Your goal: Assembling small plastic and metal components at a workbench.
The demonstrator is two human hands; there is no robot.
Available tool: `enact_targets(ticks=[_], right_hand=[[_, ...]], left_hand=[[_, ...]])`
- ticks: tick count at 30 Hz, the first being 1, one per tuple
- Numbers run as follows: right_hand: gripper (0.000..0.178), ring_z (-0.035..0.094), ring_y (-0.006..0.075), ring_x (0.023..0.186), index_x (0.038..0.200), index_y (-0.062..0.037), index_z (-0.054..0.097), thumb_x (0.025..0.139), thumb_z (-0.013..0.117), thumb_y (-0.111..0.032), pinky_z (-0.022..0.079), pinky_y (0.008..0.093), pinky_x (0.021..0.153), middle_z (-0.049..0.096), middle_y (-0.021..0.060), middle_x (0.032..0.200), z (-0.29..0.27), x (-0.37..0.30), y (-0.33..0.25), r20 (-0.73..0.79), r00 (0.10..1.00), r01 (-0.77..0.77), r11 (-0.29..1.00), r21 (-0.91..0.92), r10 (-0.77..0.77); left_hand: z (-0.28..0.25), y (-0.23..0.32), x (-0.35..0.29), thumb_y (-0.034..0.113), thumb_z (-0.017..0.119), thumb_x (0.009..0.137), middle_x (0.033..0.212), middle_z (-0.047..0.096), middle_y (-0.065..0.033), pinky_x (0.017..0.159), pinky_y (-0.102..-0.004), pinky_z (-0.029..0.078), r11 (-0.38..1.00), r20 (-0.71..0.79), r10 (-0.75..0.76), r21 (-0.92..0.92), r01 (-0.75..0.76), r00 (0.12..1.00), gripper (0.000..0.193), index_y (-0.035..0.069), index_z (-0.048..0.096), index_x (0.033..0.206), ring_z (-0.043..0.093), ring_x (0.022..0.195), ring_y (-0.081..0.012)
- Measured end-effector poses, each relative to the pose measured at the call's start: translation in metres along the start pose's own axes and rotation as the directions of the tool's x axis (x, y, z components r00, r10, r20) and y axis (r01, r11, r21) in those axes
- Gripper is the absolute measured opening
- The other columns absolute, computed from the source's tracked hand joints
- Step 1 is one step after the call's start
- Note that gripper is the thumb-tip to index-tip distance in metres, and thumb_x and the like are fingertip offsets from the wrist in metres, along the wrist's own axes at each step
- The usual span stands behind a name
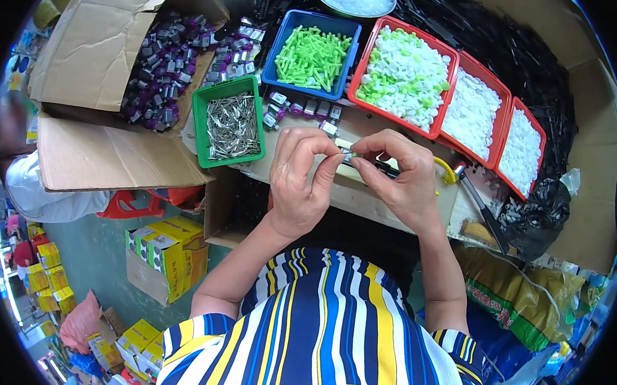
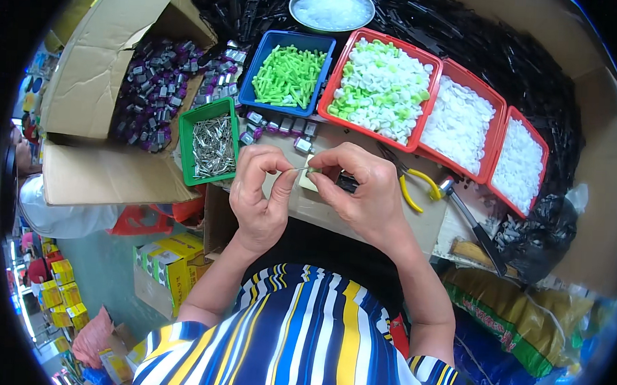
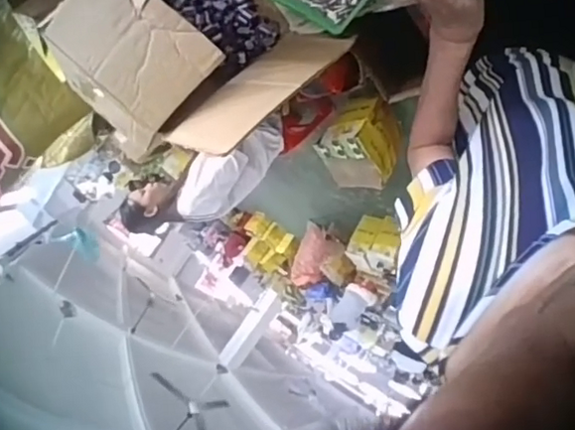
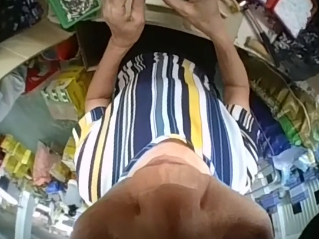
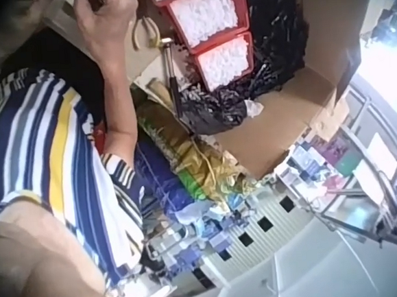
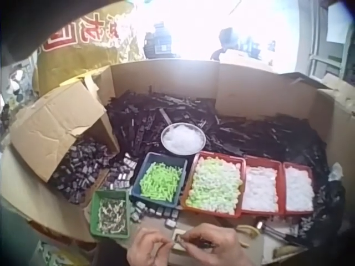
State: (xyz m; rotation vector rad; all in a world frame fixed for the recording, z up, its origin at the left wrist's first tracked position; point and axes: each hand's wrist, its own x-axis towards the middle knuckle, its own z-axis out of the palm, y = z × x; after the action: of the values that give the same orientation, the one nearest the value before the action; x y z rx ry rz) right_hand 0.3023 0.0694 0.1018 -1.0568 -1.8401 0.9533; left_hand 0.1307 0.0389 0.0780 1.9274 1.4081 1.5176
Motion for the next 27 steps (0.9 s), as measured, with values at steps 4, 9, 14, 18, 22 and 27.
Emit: enact_targets(ticks=[4, 9, 14, 18, 22, 27], right_hand=[[0.014, 0.065, 0.0120, 0.073, 0.093, 0.0002, 0.071, 0.080, 0.074, -0.002, 0.049, 0.0251, 0.065, 0.069, 0.0061, 0.083, -0.001, -0.002, 0.003, -0.011, 1.000, 0.014, 1.000, 0.016, -0.014], [0.016, 0.066, 0.0155, 0.075, 0.093, 0.0017, 0.070, 0.078, 0.073, 0.003, 0.051, 0.0276, 0.065, 0.069, 0.0088, 0.085, -0.001, -0.003, 0.001, -0.008, 0.998, 0.060, 0.998, -0.033, -0.060], [0.020, 0.067, 0.0186, 0.077, 0.095, 0.0026, 0.068, 0.076, 0.074, 0.006, 0.053, 0.0315, 0.068, 0.068, 0.0105, 0.086, 0.004, -0.005, -0.003, 0.044, 0.959, 0.281, 0.912, -0.299, -0.281], [0.020, 0.067, 0.0169, 0.080, 0.095, 0.0032, 0.067, 0.077, 0.075, 0.005, 0.054, 0.0313, 0.070, 0.069, 0.0102, 0.090, 0.007, -0.012, -0.006, -0.058, 0.983, 0.159, 0.967, -0.197, -0.173], [0.018, 0.066, 0.0151, 0.084, 0.095, 0.0039, 0.067, 0.079, 0.075, 0.005, 0.053, 0.0283, 0.074, 0.069, 0.0091, 0.093, 0.007, -0.018, 0.001, -0.086, 0.996, -0.030, 0.999, 0.044, 0.034], [0.015, 0.066, 0.0167, 0.085, 0.093, 0.0044, 0.068, 0.079, 0.073, 0.006, 0.052, 0.0276, 0.077, 0.069, 0.0093, 0.091, 0.003, -0.023, 0.006, -0.109, 0.994, -0.012, 0.991, 0.132, 0.026]], left_hand=[[0.001, -0.001, -0.002, 0.008, 0.072, 0.087, 0.091, 0.058, -0.0080, 0.072, -0.0318, 0.045, 0.998, 0.001, 0.037, 0.042, -0.037, 0.999, 0.015, 0.003, 0.059, 0.091, 0.053, 0.081, -0.0226], [-0.001, 0.000, 0.001, 0.004, 0.071, 0.083, 0.091, 0.059, -0.0109, 0.074, -0.0390, 0.046, 0.991, 0.041, 0.093, 0.090, -0.096, 0.995, 0.015, 0.003, 0.059, 0.091, 0.055, 0.084, -0.0306], [0.001, -0.004, -0.002, 0.003, 0.072, 0.081, 0.091, 0.059, -0.0112, 0.072, -0.0389, 0.047, 0.975, 0.052, 0.173, 0.136, -0.178, 0.984, 0.016, 0.002, 0.060, 0.091, 0.056, 0.083, -0.0310], [0.002, -0.004, -0.008, 0.002, 0.074, 0.081, 0.087, 0.060, -0.0097, 0.070, -0.0344, 0.046, 0.996, 0.019, 0.071, 0.050, -0.071, 0.997, 0.014, 0.002, 0.062, 0.089, 0.056, 0.078, -0.0266], [0.006, -0.003, -0.016, 0.003, 0.076, 0.081, 0.087, 0.061, -0.0086, 0.070, -0.0312, 0.046, 0.999, 0.021, -0.036, -0.033, 0.037, 0.999, 0.015, 0.002, 0.064, 0.090, 0.057, 0.079, -0.0227], [0.008, 0.001, -0.019, 0.006, 0.077, 0.080, 0.092, 0.062, -0.0093, 0.071, -0.0330, 0.049, 0.968, 0.061, -0.149, -0.195, 0.158, 0.987, 0.017, 0.002, 0.065, 0.092, 0.061, 0.083, -0.0231]])
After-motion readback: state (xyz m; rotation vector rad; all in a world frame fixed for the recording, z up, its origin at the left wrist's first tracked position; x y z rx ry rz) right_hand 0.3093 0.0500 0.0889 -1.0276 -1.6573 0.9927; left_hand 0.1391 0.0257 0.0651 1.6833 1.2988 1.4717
